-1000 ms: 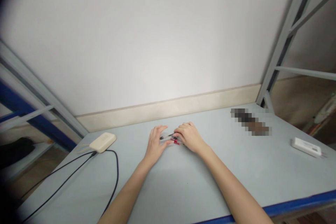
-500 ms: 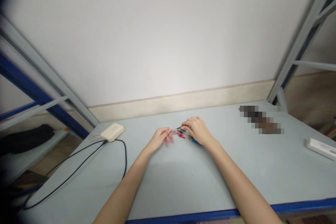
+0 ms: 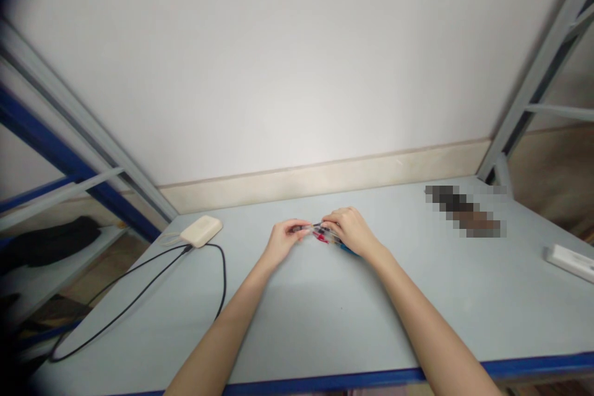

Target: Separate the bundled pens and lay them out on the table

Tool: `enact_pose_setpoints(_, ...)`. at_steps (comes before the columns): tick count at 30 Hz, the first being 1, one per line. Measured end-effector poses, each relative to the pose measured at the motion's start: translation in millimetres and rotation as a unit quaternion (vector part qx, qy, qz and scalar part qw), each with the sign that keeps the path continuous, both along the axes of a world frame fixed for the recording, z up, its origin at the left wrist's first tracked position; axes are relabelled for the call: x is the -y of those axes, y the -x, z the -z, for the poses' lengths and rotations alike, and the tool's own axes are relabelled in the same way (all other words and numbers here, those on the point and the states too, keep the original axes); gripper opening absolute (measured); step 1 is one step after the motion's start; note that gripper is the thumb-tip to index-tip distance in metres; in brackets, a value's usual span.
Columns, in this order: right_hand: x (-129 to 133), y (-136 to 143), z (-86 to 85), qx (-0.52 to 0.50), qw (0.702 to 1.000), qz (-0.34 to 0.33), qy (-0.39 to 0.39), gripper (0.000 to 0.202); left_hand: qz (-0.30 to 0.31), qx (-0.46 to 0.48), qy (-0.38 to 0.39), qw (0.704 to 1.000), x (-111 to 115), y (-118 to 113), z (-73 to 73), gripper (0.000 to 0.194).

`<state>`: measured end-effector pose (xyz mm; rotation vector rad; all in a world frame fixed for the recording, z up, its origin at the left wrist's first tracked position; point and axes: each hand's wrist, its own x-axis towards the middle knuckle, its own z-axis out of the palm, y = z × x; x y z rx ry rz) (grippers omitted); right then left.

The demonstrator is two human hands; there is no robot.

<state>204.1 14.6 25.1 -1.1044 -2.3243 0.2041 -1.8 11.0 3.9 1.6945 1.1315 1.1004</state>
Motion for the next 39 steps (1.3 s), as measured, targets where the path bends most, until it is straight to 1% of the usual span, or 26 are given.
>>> enact_pose_setpoints(1,-0.3,-0.7,-0.4,-0.007,1.000,-0.001,0.004,0.034,-0.013,0.006,-0.012,1.000,0.8,-0.8,-0.8,0.044)
enact_pose_setpoints(2,-0.5,-1.5,-0.8,-0.014,1.000,-0.001,0.006,0.034,-0.008,0.013,-0.004,1.000,1.4,-1.0,-1.4,0.046)
enact_pose_setpoints(4,-0.5,-2.7,-1.6,-0.018,1.000,0.006,-0.002,0.033,0.045,0.016,0.058,0.997,1.5,0.2,-1.6,0.053)
enact_pose_setpoints(6,0.5,-2.7,-2.3,-0.009,1.000,0.010,-0.015,0.032,0.100,-0.005,0.112,0.989,0.3,2.7,-0.6,0.056)
enact_pose_setpoints(7,1.4,-2.1,-2.6,-0.004,1.000,0.009,-0.018,0.032,0.107,-0.022,0.115,0.987,-0.4,3.8,0.0,0.054)
enact_pose_setpoints(8,2.4,-1.4,-2.9,0.000,1.000,0.006,-0.015,0.032,0.099,-0.039,0.102,0.989,-0.8,4.6,0.6,0.050)
enact_pose_setpoints(10,4.0,-0.4,-3.6,-0.003,1.000,0.011,0.005,0.034,0.053,-0.074,0.037,0.995,0.0,4.8,0.9,0.040)
enact_pose_setpoints(12,4.1,-1.5,-4.7,-0.019,0.999,0.028,0.040,0.036,0.007,-0.123,-0.067,0.990,3.4,3.8,-0.1,0.034)
enact_pose_setpoints(14,2.7,-4.9,-6.6,-0.028,0.995,0.038,0.094,0.037,0.000,-0.189,-0.204,0.961,8.2,2.7,-1.8,0.030)
enact_pose_setpoints(15,2.1,-6.8,-8.0,-0.025,0.991,0.037,0.122,0.038,-0.001,-0.219,-0.256,0.942,10.5,2.2,-2.6,0.030)
enact_pose_setpoints(17,2.7,-8.3,-11.3,-0.004,0.987,0.040,0.157,0.042,-0.003,-0.267,-0.324,0.908,14.2,1.6,-3.5,0.030)
enact_pose_setpoints(18,4.3,-7.0,-12.9,0.011,0.988,0.053,0.148,0.043,-0.003,-0.282,-0.344,0.896,15.5,1.1,-3.4,0.030)
enact_pose_setpoints(19,7.0,-3.8,-14.1,0.027,0.990,0.070,0.118,0.043,-0.004,-0.289,-0.358,0.888,16.4,0.6,-2.7,0.030)
enact_pose_setpoints(21,15.0,7.7,-14.7,0.049,0.995,0.086,0.031,0.040,-0.017,-0.282,-0.369,0.886,17.8,-1.3,0.5,0.027)
enact_pose_setpoints(22,19.6,15.3,-13.8,0.048,0.996,0.075,-0.005,0.038,-0.027,-0.273,-0.370,0.888,18.4,-2.5,2.9,0.025)
enact_pose_setpoints(23,24.0,23.2,-12.3,0.040,0.998,0.051,-0.022,0.036,-0.037,-0.265,-0.371,0.889,18.8,-3.8,5.8,0.023)
enact_pose_setpoints(24,28.0,30.7,-10.3,0.023,0.999,0.030,-0.023,0.035,-0.045,-0.262,-0.372,0.890,19.0,-5.0,8.8,0.021)
enact_pose_setpoints(25,31.1,37.2,-8.1,0.007,1.000,0.018,-0.017,0.034,-0.050,-0.264,-0.374,0.888,18.9,-6.1,11.8,0.019)
enact_pose_setpoints(26,33.1,42.1,-6.2,-0.003,1.000,0.022,-0.009,0.035,-0.052,-0.272,-0.377,0.884,18.4,-6.7,14.4,0.019)
enact_pose_setpoints(28,33.9,46.5,-4.2,-0.001,0.997,0.071,-0.001,0.038,-0.055,-0.294,-0.380,0.875,16.3,-6.6,17.5,0.023)
enact_pose_setpoints(29,33.0,46.0,-4.3,0.012,0.995,0.104,-0.003,0.038,-0.060,-0.305,-0.380,0.871,14.7,-5.6,17.7,0.029)
enact_pose_setpoints(32,27.6,37.2,-8.4,0.042,0.980,0.193,-0.007,0.036,-0.083,-0.333,-0.376,0.861,9.1,0.4,14.8,0.050)
enact_pose_setpoints(34,24.0,29.4,-11.8,0.047,0.970,0.238,-0.012,0.034,-0.103,-0.347,-0.367,0.857,5.7,5.3,12.0,0.057)
enact_pose_setpoints(36,21.3,23.3,-13.9,0.051,0.963,0.264,-0.015,0.031,-0.120,-0.355,-0.353,0.858,3.5,8.9,10.3,0.056)
enact_pose_setpoints(39,19.3,19.0,-14.1,0.054,0.963,0.264,-0.022,0.030,-0.124,-0.357,-0.332,0.864,2.8,10.0,9.9,0.050)
